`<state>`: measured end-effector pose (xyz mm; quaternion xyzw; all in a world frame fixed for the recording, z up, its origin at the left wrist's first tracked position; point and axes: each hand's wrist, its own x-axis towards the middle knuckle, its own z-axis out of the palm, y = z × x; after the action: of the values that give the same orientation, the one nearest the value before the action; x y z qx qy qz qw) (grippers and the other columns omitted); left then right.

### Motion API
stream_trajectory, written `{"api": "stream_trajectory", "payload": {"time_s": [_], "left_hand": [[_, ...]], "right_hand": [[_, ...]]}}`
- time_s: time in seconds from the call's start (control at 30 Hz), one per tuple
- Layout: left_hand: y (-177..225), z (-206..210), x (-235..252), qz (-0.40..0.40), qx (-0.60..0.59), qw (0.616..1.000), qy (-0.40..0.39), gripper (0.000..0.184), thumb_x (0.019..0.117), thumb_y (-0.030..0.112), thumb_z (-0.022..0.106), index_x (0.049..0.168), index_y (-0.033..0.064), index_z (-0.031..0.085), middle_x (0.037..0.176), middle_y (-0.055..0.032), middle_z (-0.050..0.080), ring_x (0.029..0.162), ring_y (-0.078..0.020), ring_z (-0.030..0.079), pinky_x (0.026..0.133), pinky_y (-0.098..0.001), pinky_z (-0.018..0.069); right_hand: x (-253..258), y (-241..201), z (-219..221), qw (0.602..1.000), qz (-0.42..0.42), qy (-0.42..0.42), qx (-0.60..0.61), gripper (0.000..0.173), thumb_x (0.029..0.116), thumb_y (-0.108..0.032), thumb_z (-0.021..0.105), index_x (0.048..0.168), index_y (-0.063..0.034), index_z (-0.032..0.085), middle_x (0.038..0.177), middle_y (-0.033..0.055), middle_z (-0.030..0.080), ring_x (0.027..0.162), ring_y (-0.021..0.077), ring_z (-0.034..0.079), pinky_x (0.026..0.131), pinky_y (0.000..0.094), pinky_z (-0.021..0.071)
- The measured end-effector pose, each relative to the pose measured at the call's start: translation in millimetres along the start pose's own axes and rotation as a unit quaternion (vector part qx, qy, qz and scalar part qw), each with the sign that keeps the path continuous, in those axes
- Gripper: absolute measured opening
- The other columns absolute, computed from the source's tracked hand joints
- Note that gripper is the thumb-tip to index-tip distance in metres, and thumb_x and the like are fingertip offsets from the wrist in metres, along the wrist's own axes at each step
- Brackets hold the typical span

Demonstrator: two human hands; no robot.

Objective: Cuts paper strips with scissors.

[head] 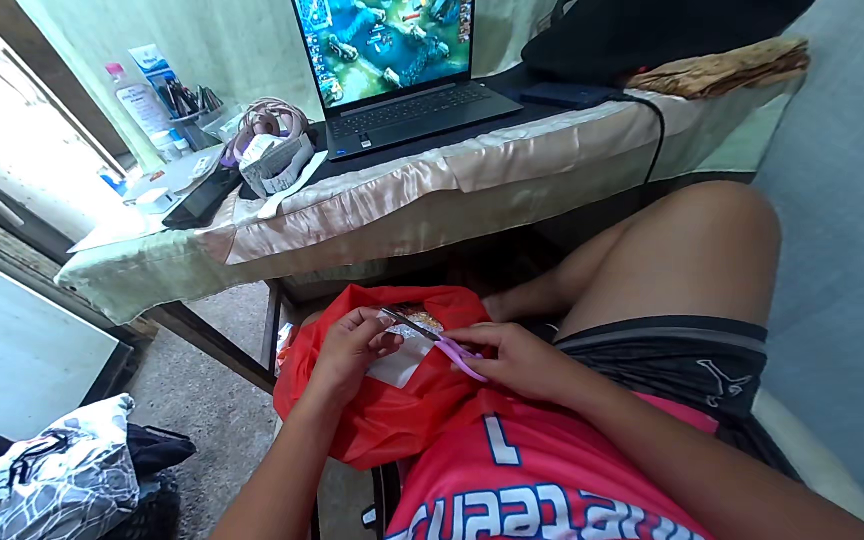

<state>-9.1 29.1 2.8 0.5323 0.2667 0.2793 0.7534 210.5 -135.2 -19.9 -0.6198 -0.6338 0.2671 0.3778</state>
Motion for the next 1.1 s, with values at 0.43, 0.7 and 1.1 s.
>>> {"api": "stream_trajectory", "payload": {"time_s": [0.43, 0.7, 1.1], "left_hand": [[-0.1, -0.2, -0.4, -0.003, -0.003, 1.0, -0.007, 0.011, 0.1018, 0.008, 0.055, 0.102, 0.0, 0.062, 0.096, -0.0151, 0.072, 0.08, -0.0218, 0.072, 0.079, -0.0384, 0.0617], [-0.2, 0.2, -0.5, -0.004, 0.001, 1.0, -0.004, 0.011, 0.1023, 0.007, 0.055, 0.103, -0.0004, 0.063, 0.099, -0.0155, 0.072, 0.08, -0.0219, 0.072, 0.079, -0.0385, 0.0619], [-0.9, -0.7, 1.0, -0.007, -0.008, 1.0, -0.006, 0.012, 0.1022, 0.008, 0.055, 0.103, -0.0005, 0.063, 0.098, -0.0158, 0.072, 0.081, -0.0228, 0.072, 0.08, -0.0393, 0.0621]], "right_hand": [[-0.4, 0.1, -1.8, 1.0, -0.006, -0.012, 0.01, 0.044, 0.0956, -0.037, 0.072, 0.137, -0.0202, 0.067, 0.123, -0.0008, 0.07, 0.108, 0.0039, 0.065, 0.095, 0.0234, 0.0548], [-1.2, -1.1, -1.9, 1.0, 0.01, -0.004, 0.016, 0.036, 0.0987, -0.028, 0.069, 0.133, -0.0197, 0.069, 0.117, -0.0021, 0.072, 0.099, 0.0027, 0.068, 0.089, 0.0218, 0.0567], [-0.3, 2.5, -1.2, 1.0, -0.011, -0.007, 0.013, 0.044, 0.0954, -0.036, 0.072, 0.136, -0.02, 0.068, 0.122, -0.0001, 0.07, 0.109, 0.0042, 0.065, 0.096, 0.0233, 0.0541]]}}
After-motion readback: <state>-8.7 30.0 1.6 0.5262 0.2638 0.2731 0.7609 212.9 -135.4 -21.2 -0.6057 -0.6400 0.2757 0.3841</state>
